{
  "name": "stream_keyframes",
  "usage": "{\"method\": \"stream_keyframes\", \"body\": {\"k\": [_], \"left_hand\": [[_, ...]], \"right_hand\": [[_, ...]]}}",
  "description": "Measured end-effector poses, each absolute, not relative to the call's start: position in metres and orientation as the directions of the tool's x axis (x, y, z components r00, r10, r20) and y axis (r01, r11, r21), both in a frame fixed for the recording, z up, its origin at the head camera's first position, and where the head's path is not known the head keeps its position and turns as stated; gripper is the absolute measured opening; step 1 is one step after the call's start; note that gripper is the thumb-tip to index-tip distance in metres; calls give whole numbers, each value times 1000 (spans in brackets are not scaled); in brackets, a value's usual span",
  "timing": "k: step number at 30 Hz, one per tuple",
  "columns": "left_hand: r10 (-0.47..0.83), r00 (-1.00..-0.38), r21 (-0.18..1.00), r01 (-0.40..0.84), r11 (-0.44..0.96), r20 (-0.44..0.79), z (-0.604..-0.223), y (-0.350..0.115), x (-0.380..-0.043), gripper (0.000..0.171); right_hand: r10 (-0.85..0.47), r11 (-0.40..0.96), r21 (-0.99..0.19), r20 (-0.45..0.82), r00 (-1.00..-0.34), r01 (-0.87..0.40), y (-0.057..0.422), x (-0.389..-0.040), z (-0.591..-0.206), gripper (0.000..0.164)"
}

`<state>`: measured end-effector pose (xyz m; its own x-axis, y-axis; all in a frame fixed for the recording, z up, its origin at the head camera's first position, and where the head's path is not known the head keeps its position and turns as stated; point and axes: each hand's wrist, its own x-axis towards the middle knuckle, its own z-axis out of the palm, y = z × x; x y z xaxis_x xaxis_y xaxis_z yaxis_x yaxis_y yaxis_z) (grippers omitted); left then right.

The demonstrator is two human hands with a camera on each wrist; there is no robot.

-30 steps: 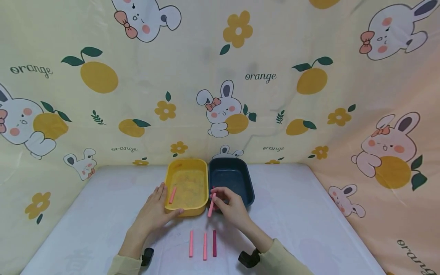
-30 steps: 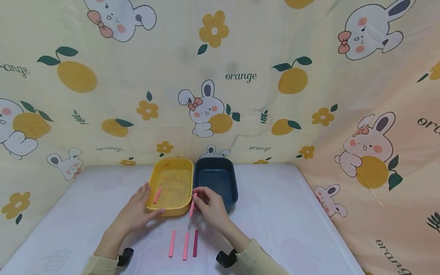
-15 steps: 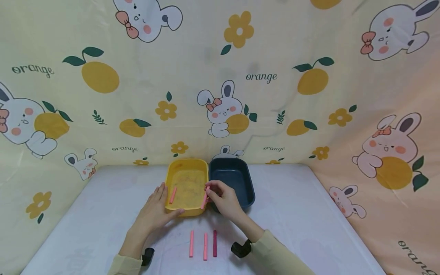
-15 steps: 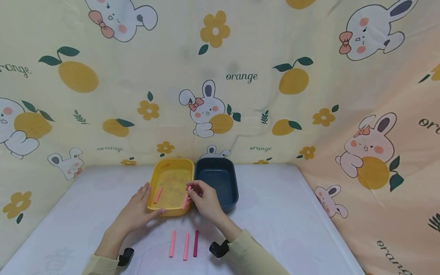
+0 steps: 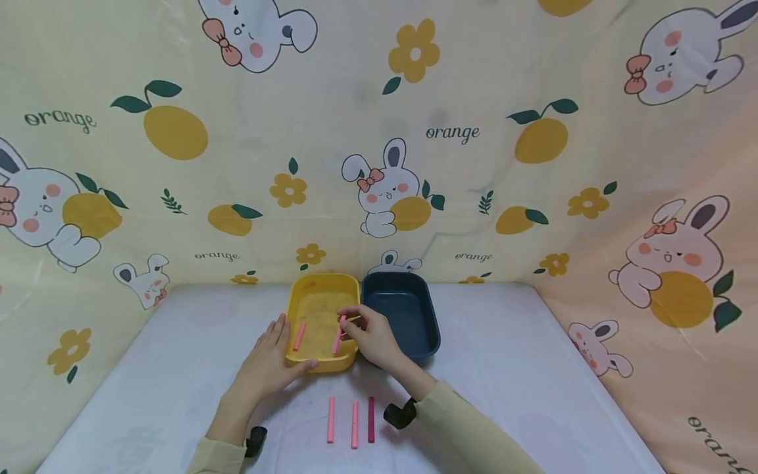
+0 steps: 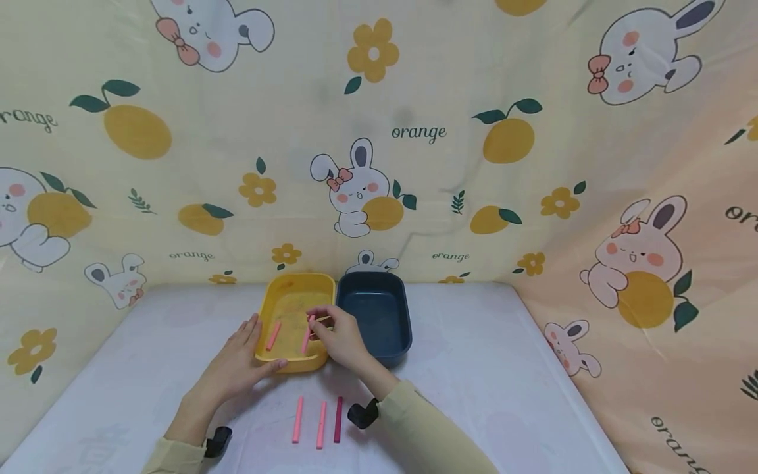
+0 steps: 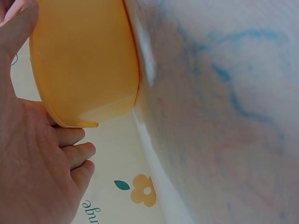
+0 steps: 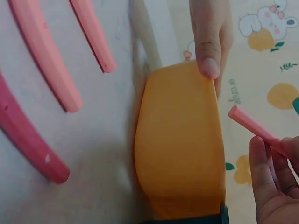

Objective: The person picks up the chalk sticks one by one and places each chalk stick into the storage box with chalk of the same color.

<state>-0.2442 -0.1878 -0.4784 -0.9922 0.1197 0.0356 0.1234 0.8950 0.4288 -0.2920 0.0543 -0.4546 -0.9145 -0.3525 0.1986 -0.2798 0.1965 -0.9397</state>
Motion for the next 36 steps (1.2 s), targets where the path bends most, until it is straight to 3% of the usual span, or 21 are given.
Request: {"method": "stream_keyframes", "body": {"k": [10,24,36], "left_hand": [[125,-991,429,133,894,46,-479,-189,-244,125],[134,-989,418,151,896,69,-480,-190,-246,124],[156,-983,423,182,888,96,-481,-191,-246,123]], "right_hand": [[-397,186,-946,174,-901,-265,32,-308,-458,20],[-471,297,-924,77,-879,-240,7,-336,-462,24],[-506,395,-883,21,-863,-253,-15,-345,-471,18]]}}
